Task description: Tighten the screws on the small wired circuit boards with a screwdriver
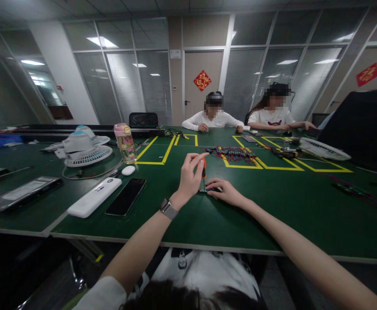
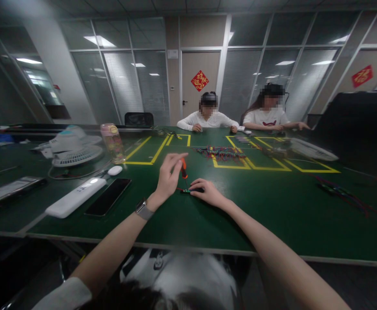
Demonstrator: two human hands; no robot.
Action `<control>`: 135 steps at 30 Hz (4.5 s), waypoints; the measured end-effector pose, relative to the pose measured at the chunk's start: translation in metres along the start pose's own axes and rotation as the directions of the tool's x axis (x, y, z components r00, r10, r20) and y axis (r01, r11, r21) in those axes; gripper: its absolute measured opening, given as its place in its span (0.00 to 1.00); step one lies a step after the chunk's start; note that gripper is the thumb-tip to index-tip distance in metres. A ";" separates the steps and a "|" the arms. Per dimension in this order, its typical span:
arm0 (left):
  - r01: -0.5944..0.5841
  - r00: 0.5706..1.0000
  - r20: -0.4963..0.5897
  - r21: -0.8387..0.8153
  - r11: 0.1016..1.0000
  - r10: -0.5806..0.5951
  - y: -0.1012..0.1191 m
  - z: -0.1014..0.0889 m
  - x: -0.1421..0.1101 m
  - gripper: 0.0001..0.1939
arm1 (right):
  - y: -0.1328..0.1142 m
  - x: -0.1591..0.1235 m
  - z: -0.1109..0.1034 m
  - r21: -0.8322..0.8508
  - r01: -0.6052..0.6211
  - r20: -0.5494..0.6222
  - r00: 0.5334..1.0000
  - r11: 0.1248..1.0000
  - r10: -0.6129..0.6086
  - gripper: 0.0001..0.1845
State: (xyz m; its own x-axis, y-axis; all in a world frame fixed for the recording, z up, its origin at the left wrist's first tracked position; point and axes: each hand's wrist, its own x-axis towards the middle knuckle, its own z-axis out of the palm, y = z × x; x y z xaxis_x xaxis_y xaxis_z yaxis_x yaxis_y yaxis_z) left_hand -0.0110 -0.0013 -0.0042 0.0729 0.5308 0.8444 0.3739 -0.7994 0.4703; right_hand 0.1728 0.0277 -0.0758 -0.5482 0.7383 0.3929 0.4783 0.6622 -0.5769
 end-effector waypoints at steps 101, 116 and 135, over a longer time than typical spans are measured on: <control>0.009 0.999 0.037 -0.004 1.000 -0.009 -0.002 0.001 0.000 0.15 | 0.000 0.000 0.000 -0.004 -0.019 0.006 1.000 1.000 0.019 0.10; -0.018 0.999 -0.032 0.036 0.999 0.019 0.000 0.001 0.001 0.08 | 0.002 0.000 0.001 -0.023 -0.010 0.008 1.000 1.000 0.010 0.10; 0.020 0.998 0.059 0.010 1.000 -0.020 -0.006 0.004 -0.001 0.16 | 0.000 0.000 0.000 -0.008 -0.011 0.006 1.000 1.000 0.011 0.10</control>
State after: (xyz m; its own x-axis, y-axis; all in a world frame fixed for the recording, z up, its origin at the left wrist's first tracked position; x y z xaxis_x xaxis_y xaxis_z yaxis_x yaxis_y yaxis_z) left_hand -0.0102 0.0043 -0.0090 0.1197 0.5627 0.8179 0.3844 -0.7859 0.4844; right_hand 0.1728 0.0273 -0.0758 -0.5471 0.7448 0.3821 0.4896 0.6550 -0.5756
